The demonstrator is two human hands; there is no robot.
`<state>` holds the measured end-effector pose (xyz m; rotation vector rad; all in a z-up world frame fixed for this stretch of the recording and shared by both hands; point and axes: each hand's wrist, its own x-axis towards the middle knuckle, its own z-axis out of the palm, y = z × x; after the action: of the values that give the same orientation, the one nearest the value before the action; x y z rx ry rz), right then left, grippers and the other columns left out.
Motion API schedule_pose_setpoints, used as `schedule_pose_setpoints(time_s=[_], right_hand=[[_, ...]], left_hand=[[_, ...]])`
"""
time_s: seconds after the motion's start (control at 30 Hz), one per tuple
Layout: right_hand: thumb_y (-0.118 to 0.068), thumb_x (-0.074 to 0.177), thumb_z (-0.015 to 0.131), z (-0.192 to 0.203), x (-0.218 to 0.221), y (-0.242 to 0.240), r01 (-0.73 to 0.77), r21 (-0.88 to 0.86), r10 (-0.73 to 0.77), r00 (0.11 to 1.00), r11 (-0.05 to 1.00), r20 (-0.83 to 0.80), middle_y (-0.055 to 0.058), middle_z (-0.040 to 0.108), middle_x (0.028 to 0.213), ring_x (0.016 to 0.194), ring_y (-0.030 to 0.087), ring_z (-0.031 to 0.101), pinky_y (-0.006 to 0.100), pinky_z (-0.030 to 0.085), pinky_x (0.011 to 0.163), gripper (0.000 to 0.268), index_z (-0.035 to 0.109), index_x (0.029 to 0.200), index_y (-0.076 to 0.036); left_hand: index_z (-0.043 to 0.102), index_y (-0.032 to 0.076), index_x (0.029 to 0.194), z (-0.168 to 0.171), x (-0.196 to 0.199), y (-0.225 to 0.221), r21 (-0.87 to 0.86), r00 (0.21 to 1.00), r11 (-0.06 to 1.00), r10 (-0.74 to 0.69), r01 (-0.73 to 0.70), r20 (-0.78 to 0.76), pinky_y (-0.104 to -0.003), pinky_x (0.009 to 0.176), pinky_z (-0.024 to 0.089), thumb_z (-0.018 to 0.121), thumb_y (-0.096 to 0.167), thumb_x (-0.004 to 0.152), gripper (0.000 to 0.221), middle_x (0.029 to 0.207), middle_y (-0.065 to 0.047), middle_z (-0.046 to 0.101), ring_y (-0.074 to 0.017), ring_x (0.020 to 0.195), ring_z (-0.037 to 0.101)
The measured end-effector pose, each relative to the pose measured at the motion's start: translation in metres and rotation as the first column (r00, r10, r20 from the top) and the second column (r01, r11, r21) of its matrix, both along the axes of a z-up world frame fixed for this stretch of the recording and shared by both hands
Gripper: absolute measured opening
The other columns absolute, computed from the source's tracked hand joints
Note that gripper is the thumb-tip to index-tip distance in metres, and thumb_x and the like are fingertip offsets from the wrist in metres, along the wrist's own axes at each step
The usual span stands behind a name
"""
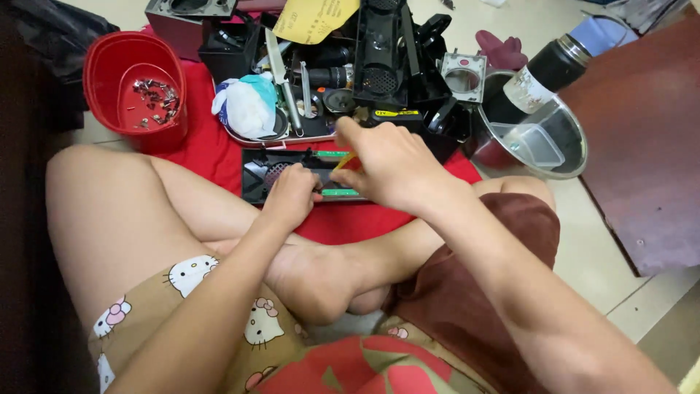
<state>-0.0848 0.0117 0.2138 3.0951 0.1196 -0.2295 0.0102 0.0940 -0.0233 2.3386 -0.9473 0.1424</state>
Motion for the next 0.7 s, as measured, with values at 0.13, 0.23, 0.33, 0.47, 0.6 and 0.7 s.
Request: schedule_pose_setpoints(time_s=[0.13, 0.23, 0.33, 0.47, 0.6, 0.7], right_hand=[[-0.015, 0.079, 0.061, 0.002, 0.0, 0.002, -0.206, -0.131, 0.206, 0.978, 0.97, -0.018, 0.019, 0.06, 0.088, 0.082, 0.042, 0.062, 0.05, 0.05, 0.07, 0.024, 0.053, 0.1, -0.006], [-0.021, 0.08, 0.061, -0.012, 0.007, -0.002, -0.24, -0.125, 0.245, 0.969, 0.963, 0.027, 0.016, 0.062, 0.08, 0.076, 0.04, 0.064, 0.049, 0.051, 0.066, 0.022, 0.055, 0.093, -0.005], [-0.03, 0.078, 0.062, -0.032, 0.011, -0.004, -0.12, -0.055, 0.127, 0.98, 0.991, 0.154, 0.02, 0.06, 0.07, 0.071, 0.044, 0.062, 0.051, 0.051, 0.062, 0.033, 0.052, 0.086, 0.0], [-0.04, 0.081, 0.055, -0.04, 0.006, 0.014, 0.18, -0.01, -0.175, 0.967, 0.984, 0.186, 0.018, 0.06, 0.075, 0.078, 0.04, 0.062, 0.049, 0.051, 0.068, 0.037, 0.055, 0.082, -0.003], [-0.021, 0.081, 0.056, -0.029, -0.001, 0.024, 0.106, -0.08, -0.099, 0.991, 0.991, 0.089, 0.019, 0.059, 0.08, 0.076, 0.04, 0.063, 0.051, 0.051, 0.065, 0.034, 0.048, 0.108, -0.002], [-0.02, 0.075, 0.067, -0.009, -0.006, 0.025, -0.073, -0.097, 0.071, 0.997, 0.993, -0.023, 0.021, 0.055, 0.097, 0.082, 0.044, 0.061, 0.054, 0.051, 0.067, 0.042, 0.049, 0.112, -0.012]], left_hand=[[0.062, 0.006, 0.067, -0.006, 0.001, 0.0, -0.013, 1.0, 1.0, -0.008, 0.008, 0.031, -0.033, 0.073, 0.047, 0.068, 0.025, 0.071, 0.019, 0.063, -0.007, 0.051, -0.0246, 0.073, 0.054], [0.062, 0.006, 0.068, 0.002, -0.002, 0.001, -0.013, 0.998, 1.0, -0.008, 0.009, 0.067, -0.032, 0.072, 0.047, 0.069, 0.023, 0.07, 0.019, 0.063, -0.007, 0.052, -0.0246, 0.074, 0.054], [0.06, 0.005, 0.067, 0.005, -0.006, 0.002, -0.003, 0.995, 1.0, -0.028, 0.028, 0.091, -0.034, 0.074, 0.046, 0.068, 0.023, 0.07, 0.019, 0.063, -0.008, 0.053, -0.025, 0.076, 0.054], [0.059, 0.006, 0.065, -0.006, -0.003, -0.002, -0.027, 0.996, 1.0, 0.013, -0.011, 0.087, -0.033, 0.071, 0.047, 0.067, 0.025, 0.069, 0.021, 0.064, -0.006, 0.051, -0.0244, 0.076, 0.053], [0.058, -0.001, 0.067, 0.02, -0.02, 0.001, -0.198, 0.995, 0.979, 0.02, -0.04, -0.102, -0.04, 0.07, 0.046, 0.062, 0.019, 0.076, 0.022, 0.067, -0.013, 0.048, -0.0328, 0.077, 0.05], [0.055, 0.009, 0.06, -0.02, 0.002, -0.011, -0.092, 0.989, 0.989, 0.12, -0.111, 0.088, -0.033, 0.063, 0.048, 0.064, 0.023, 0.074, 0.021, 0.062, -0.003, 0.044, -0.0229, 0.07, 0.052]])
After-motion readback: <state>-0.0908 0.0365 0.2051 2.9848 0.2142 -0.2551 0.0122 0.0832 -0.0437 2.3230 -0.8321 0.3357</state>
